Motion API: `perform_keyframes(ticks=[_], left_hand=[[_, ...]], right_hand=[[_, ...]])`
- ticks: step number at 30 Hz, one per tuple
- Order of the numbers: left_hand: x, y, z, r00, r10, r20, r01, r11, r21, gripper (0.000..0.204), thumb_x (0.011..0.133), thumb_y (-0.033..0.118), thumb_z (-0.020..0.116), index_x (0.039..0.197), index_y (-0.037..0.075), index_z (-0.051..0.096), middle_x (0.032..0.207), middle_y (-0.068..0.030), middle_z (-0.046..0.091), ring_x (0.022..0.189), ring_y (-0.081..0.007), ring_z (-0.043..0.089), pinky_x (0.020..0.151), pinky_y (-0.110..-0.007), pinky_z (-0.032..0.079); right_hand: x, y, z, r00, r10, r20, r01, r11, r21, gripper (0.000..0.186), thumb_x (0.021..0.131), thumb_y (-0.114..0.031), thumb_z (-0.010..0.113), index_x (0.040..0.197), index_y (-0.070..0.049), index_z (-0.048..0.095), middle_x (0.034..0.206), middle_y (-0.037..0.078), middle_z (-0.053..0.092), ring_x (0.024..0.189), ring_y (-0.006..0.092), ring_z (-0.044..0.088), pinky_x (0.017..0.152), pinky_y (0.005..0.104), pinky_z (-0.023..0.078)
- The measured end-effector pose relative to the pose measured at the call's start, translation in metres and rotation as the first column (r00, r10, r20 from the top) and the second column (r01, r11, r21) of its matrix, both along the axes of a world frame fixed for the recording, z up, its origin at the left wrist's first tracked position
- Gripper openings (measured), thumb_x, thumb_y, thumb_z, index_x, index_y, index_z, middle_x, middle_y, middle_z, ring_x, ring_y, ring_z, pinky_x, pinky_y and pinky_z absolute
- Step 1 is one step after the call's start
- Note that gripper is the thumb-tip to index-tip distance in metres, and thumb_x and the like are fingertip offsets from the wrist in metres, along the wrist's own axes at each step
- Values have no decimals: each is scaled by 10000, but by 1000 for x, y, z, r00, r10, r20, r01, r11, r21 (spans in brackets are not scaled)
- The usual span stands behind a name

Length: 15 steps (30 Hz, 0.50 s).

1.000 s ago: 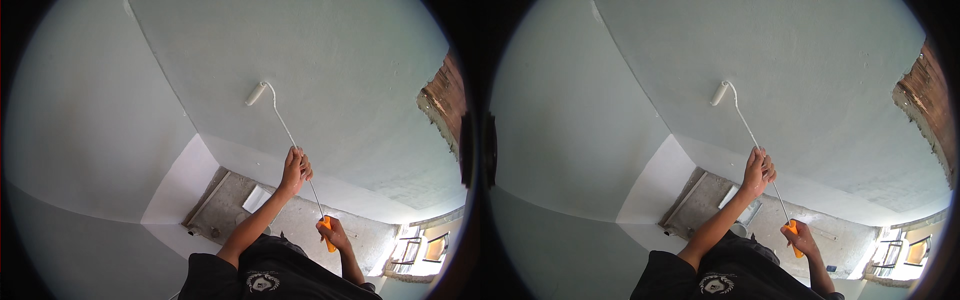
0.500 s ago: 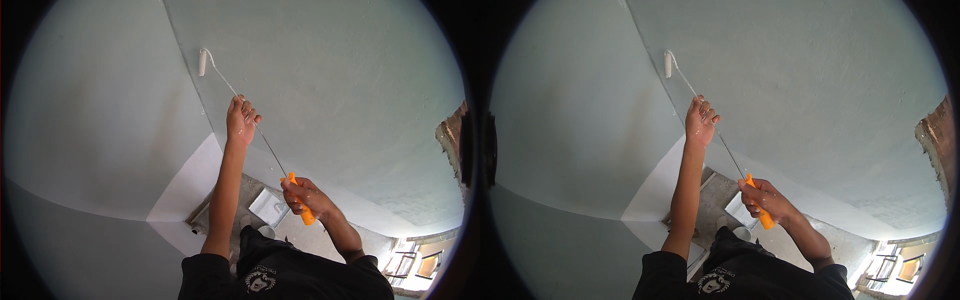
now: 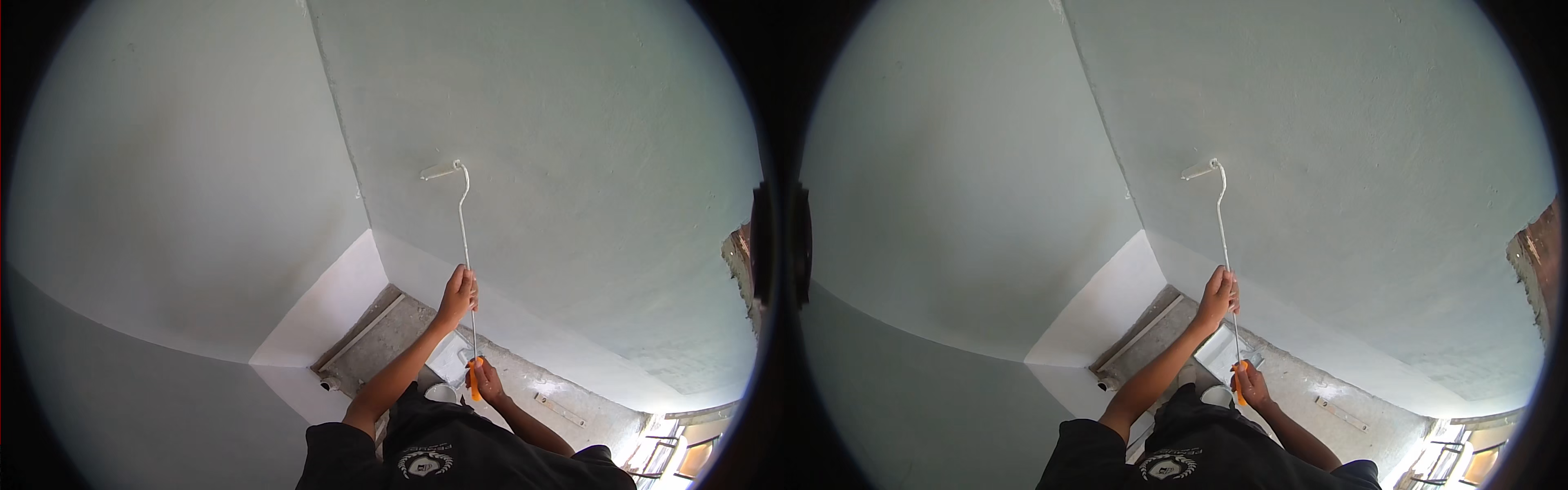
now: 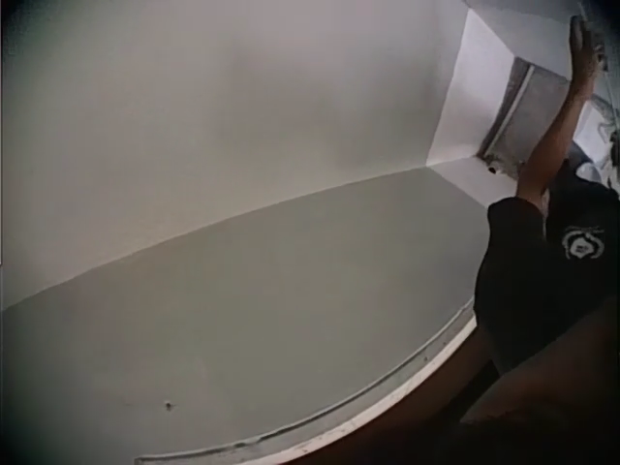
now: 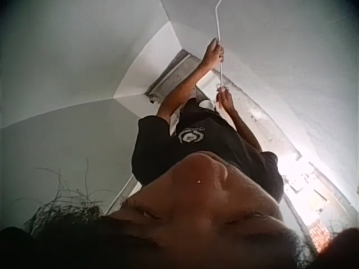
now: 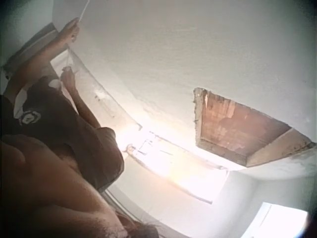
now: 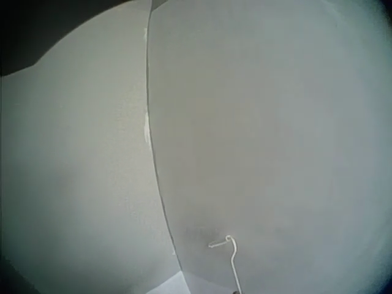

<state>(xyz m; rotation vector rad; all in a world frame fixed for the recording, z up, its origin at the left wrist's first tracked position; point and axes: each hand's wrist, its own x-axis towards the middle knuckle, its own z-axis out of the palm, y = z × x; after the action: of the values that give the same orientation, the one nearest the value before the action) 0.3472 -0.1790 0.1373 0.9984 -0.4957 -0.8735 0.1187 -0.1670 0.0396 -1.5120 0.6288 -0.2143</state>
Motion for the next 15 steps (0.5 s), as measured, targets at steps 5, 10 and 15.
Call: perform_keyframes(ticks=[5,10,15], left_hand=[[54,26,33,978,29,208,-24,999,-26,280,1062,320,372,886,104,387,610,39,352,448,-51,373,398,-231,380],[122,18,102,894,13,447,-12,1000,-3,277,1064,291,372,887,79,398,603,30,381,470,-51,388,424,-227,370],[135,-10,120,704,9,710,-20,1000,6,271,1061,250,382,872,57,396,578,-5,419,495,-92,404,479,-261,356]], right_hand=[[84,11,-6,983,183,-30,-183,935,-304,533,989,-507,451,1056,15,534,738,190,654,732,345,681,653,413,519],[197,2,30,986,116,-121,-164,813,-558,561,934,-510,569,955,50,584,714,257,639,678,427,657,606,473,509],[246,5,40,972,50,231,53,907,-417,484,923,-454,614,946,29,600,705,225,647,672,408,668,612,450,524]])
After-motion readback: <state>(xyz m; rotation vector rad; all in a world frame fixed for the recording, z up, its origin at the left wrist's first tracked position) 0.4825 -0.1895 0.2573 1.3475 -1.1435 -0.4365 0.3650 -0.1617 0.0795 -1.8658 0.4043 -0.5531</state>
